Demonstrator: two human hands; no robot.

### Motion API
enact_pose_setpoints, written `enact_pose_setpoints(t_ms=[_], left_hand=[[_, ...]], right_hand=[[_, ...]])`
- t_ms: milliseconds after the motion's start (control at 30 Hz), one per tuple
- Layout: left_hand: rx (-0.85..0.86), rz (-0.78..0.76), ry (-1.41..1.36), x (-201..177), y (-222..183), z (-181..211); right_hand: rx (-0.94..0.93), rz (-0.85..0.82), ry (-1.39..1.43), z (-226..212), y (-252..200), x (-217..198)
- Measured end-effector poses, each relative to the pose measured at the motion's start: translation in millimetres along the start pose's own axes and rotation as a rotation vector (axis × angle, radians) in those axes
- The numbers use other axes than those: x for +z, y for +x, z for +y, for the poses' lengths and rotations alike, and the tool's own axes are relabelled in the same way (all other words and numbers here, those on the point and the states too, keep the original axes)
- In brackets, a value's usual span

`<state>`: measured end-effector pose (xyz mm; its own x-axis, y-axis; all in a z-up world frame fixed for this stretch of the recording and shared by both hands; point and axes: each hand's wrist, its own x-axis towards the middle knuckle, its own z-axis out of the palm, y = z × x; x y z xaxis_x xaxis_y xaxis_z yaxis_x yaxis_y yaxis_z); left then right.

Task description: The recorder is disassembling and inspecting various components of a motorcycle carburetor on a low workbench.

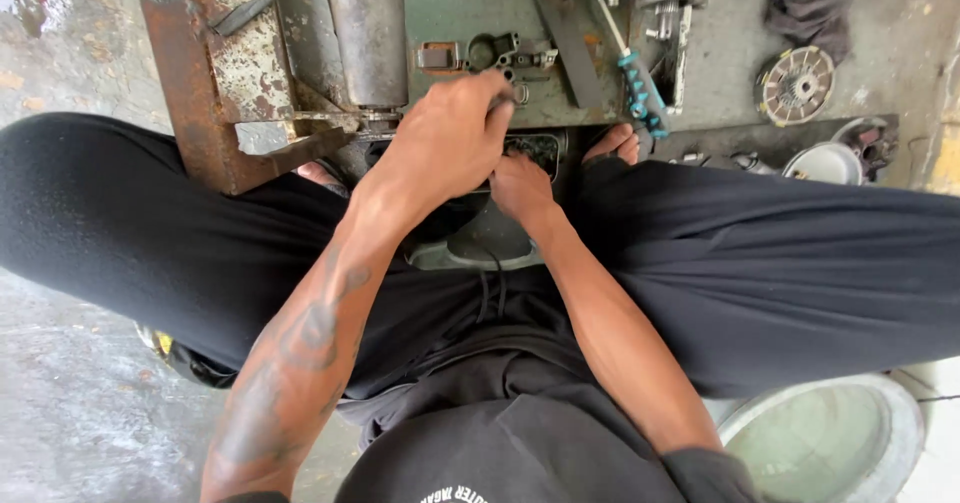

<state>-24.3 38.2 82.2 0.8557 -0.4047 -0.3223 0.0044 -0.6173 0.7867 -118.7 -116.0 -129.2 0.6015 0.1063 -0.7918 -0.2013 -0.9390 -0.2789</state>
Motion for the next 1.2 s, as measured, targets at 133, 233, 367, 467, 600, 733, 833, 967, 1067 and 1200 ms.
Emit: enact_pose_setpoints(t_ms=[133,233,367,467,600,733,833,967,1067,1200], left_hand=[[-0.045,-0.016,-0.096,4.3,5.3,6.3],[0.072,0.057,0.032,17.1,4.7,1.2],[0.076,0.070,0.048,15.4,7.7,-1.6],[0.064,0.085,0.110,20.7,6.2,-12.1],[0.023,-0.135,0.398,52.3,11.8,-58.0],[-0.223,-0.559,0.505,84.9,17.5,-83.5],[-0.260,-0.698,0.571,139.2,26.4,-149.1],[-0.667,-0.697,0.698,152.7,31.6,-185.2],[-0.586,-0.538,0.704,128.8,31.1,-172.8],[-0.560,-0.717,0.713,127.5,42.1,-169.2]], right_hand=[[-0.105,0.170,0.036,-2.5,15.3,1.8],[-0.081,0.134,0.036,-4.0,5.0,-6.7],[-0.122,0.227,0.071,7.8,30.5,26.2],[-0.234,0.324,-0.209,18.6,44.2,51.7],[-0.371,0.474,-0.284,25.1,48.2,55.0],[-0.366,0.397,-0.339,32.5,48.9,54.7],[-0.407,0.528,-0.381,31.0,44.7,55.5],[-0.423,0.532,-0.518,23.2,47.4,51.1],[-0.437,0.581,-0.596,23.0,58.3,54.7],[-0.409,0.644,-0.525,27.5,66.0,68.2]])
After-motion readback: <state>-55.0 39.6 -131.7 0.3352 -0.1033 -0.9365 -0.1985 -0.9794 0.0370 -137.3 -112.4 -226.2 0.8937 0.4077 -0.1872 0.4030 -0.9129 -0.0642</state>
